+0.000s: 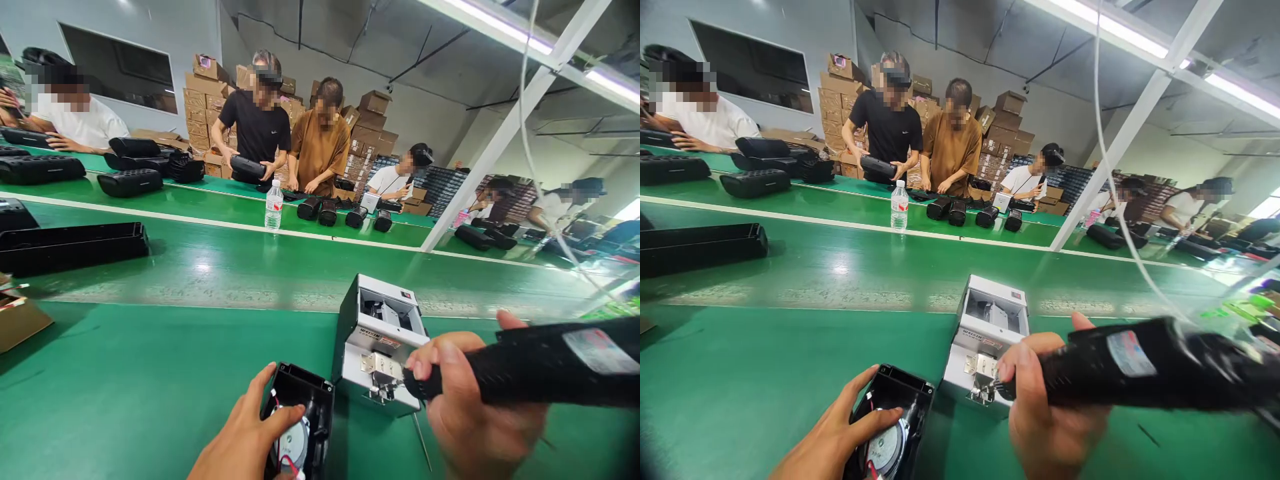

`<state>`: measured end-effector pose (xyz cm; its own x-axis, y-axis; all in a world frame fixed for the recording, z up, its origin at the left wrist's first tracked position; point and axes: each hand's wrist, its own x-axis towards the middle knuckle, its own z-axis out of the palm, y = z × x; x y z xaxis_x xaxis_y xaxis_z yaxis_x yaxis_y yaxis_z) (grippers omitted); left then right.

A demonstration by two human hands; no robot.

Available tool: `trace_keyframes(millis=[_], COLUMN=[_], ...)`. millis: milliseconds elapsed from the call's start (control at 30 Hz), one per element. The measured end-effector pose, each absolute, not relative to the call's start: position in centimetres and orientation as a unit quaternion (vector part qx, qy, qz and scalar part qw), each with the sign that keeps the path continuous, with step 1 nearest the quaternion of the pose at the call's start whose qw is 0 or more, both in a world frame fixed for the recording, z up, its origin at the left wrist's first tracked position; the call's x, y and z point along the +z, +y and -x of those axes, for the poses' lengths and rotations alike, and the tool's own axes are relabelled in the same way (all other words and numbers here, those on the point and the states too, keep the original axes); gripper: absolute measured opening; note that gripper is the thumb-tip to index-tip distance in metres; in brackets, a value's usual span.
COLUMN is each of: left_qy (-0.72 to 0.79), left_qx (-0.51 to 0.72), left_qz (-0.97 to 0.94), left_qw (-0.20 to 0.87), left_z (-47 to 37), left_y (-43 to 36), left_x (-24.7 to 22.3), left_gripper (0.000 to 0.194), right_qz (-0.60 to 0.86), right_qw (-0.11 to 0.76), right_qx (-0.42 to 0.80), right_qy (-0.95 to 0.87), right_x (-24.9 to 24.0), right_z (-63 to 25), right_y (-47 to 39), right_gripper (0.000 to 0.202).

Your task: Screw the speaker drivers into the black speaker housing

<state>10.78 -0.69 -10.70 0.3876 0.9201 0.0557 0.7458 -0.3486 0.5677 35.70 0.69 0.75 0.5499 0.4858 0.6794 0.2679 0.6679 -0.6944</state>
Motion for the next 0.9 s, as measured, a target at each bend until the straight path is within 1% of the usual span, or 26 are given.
trace_keyframes(millis=[167,267,333,433,500,600,733,900], left_qy=[0.504,0.508,0.513,0.519,0.524,0.530,0.530,0.532], left_qx=[0.171,0.139,0.120,0.102,0.090,0.071,0.066,0.067], left_qz=[-0.798,-0.783,-0.775,-0.763,-0.758,-0.761,-0.768,-0.769], left_qw=[0.285,0.330,0.350,0.371,0.377,0.367,0.354,0.348], left_z=[-10.6,-10.5,-10.6,-10.8,-10.9,-11.1,-11.1,-11.1], left_y=[-0.4,0.0,0.2,0.3,0.3,0.4,0.5,0.4], left_x=[-8.9,-7.7,-7.0,-6.0,-5.5,-5.3,-5.8,-6.0], left_gripper=[0.074,0.075,0.071,0.065,0.065,0.067,0.069,0.069], right_qz=[0.441,0.484,0.464,0.384,0.354,0.346,0.367,0.372], right_qw=[0.754,0.708,0.720,0.794,0.819,0.812,0.786,0.775], right_qx=[0.133,0.245,0.298,0.274,0.252,0.259,0.293,0.308], right_qy=[-0.468,-0.452,-0.421,-0.384,-0.374,-0.392,-0.401,-0.408], right_x=[-0.3,-0.5,-0.2,0.8,1.2,0.4,-2.1,-3.9], right_z=[-36.0,-35.3,-34.2,-32.0,-30.8,-29.7,-29.7,-29.7], right_y=[1.1,0.0,-1.0,-1.8,-1.5,0.0,1.7,1.8], right_gripper=[0.057,0.058,0.061,0.063,0.060,0.056,0.053,0.051])
